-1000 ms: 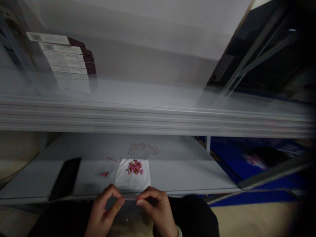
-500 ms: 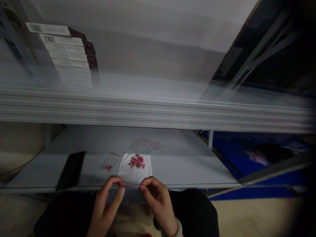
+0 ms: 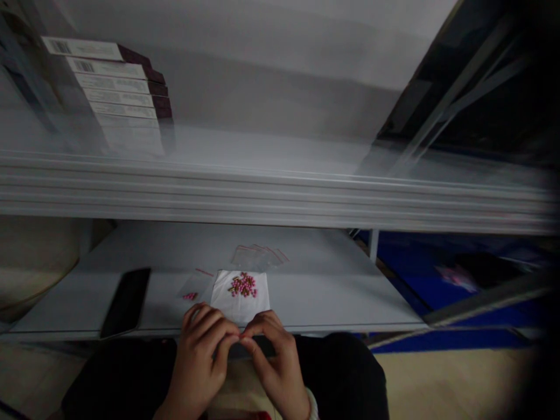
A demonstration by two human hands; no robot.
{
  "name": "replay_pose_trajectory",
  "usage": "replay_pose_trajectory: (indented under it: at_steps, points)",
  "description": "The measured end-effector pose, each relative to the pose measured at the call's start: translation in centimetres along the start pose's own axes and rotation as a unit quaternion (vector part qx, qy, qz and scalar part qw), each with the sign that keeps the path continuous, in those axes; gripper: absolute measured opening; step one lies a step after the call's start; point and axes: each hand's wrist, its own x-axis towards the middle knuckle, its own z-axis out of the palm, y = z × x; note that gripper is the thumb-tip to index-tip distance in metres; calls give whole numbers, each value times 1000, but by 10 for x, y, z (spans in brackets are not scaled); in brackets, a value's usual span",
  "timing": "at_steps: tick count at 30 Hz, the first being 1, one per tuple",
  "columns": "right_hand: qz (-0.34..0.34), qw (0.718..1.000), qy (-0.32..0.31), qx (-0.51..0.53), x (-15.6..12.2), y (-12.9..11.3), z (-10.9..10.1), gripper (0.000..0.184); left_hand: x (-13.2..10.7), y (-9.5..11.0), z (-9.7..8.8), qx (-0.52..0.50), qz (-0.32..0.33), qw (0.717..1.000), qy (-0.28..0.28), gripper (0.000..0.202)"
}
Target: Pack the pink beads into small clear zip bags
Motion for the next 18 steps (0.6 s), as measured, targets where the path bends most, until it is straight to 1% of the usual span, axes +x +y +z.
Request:
replay_pose_trajectory:
  at_steps: [2, 4, 6, 9, 10, 14, 16, 18]
  points:
    - [-4, 1000, -5, -2, -1, -2, 2, 11, -3, -2, 3, 19, -4, 999, 33, 22]
    - [-7, 1000, -9, -6, -1, -4, 2, 11, -5, -5, 4, 17, -2, 999, 47, 23]
    - [-9, 1000, -9, -13, 0, -4, 0, 11, -6, -9, 2, -2, 3, 999, 35, 19]
    - [-10, 1000, -3, -28, 1, -3, -3, 11, -5, -16, -4, -22, -9, 1000, 16, 9]
    - [-10, 999, -5, -32, 1, -2, -3, 11, -5, -18, -6, -19, -14, 1000, 12, 9]
    - [-11, 999, -14, -30, -1, -1, -4, 11, -5, -20, -11, 14, -12, 1000, 7, 20]
    - [-12, 1000, -10, -25, -1, -2, -4, 11, -6, -19, -11, 11, -13, 1000, 22, 20]
    - [-16, 1000, -8, -26, -1, -4, -5, 11, -6, -20, -10, -15, -11, 999, 29, 16]
